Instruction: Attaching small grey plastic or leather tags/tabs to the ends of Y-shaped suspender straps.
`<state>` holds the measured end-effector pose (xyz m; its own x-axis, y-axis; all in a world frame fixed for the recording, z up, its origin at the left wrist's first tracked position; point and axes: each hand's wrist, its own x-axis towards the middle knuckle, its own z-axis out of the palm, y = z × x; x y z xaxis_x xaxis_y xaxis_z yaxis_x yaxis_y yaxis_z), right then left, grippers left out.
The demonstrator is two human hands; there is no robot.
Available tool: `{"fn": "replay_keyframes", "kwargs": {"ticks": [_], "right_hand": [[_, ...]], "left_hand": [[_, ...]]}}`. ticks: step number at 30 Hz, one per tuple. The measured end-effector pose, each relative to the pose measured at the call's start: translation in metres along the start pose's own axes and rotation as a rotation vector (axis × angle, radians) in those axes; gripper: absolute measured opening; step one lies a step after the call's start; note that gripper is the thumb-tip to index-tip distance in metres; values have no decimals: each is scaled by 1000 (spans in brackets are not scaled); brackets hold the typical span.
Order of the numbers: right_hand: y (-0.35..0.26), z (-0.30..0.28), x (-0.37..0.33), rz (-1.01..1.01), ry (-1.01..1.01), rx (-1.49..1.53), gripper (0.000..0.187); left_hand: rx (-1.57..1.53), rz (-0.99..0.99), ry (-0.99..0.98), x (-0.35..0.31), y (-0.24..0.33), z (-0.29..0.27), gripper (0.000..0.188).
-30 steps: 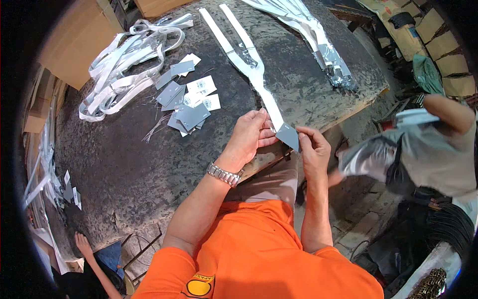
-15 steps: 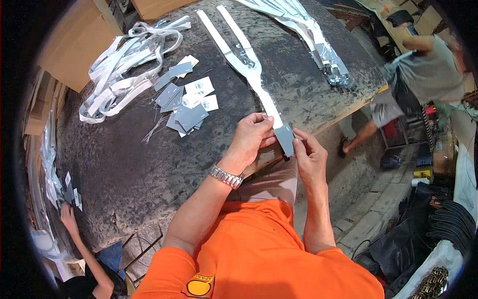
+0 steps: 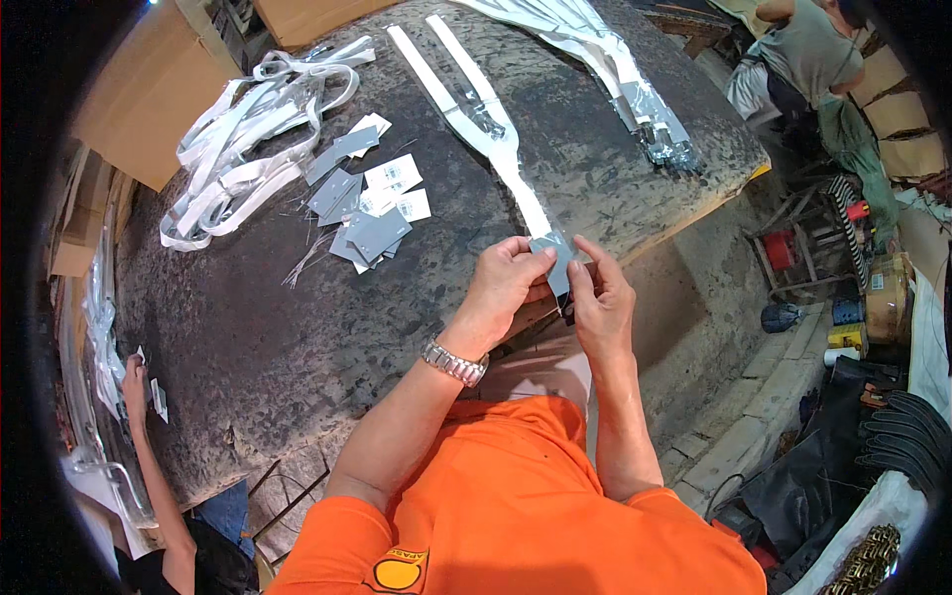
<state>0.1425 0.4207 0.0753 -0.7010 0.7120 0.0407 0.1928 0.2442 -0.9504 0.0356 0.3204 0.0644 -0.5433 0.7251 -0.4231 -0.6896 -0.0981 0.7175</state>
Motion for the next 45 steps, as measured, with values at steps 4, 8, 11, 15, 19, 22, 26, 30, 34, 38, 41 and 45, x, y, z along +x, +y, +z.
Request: {"fn": "replay_keyframes", "kwargs": {"ticks": [4,8,11,15,19,22,26,30,34,38,41,45], "right_hand": [[4,-9,-12,-91,-80,-18,36],[8,-13,-17,-105,-147,10,39],[19,-8,-9,-69,-91,32,35],[6,-1,0,-167,-71,-157,28],[8,-1,8,-224,-52,-234,15],[5,-4,10,-273,-69,-272,8],[-2,-13,-5,-423,-82,-361,7],[-3,-34,-35,-297,-108,-251,11],[8,-33,-49,54,-168,20,17],[25,-31,-47,242,-281,285,14],[17,-28,-40,265,-192,341,12],[20,-37,-43,243,-267,370,13]], "left_hand": [[0,15,20,-1,6,-2,20],[42,14,26,-3,4,-3,19],[75,-11,10,-6,0,1,18],[116,-56,-6,-7,-6,-1,19],[126,-110,-69,-9,-3,-3,22],[86,-140,-92,-10,-2,-1,23],[-6,-145,-79,-9,-1,-5,19],[-46,-108,-69,-8,0,-3,17],[-36,-119,-76,-8,-5,3,15],[-13,-63,-98,-15,-14,9,15],[88,-97,-160,-23,-38,2,18],[-7,-117,-121,-31,-29,5,18]]}}
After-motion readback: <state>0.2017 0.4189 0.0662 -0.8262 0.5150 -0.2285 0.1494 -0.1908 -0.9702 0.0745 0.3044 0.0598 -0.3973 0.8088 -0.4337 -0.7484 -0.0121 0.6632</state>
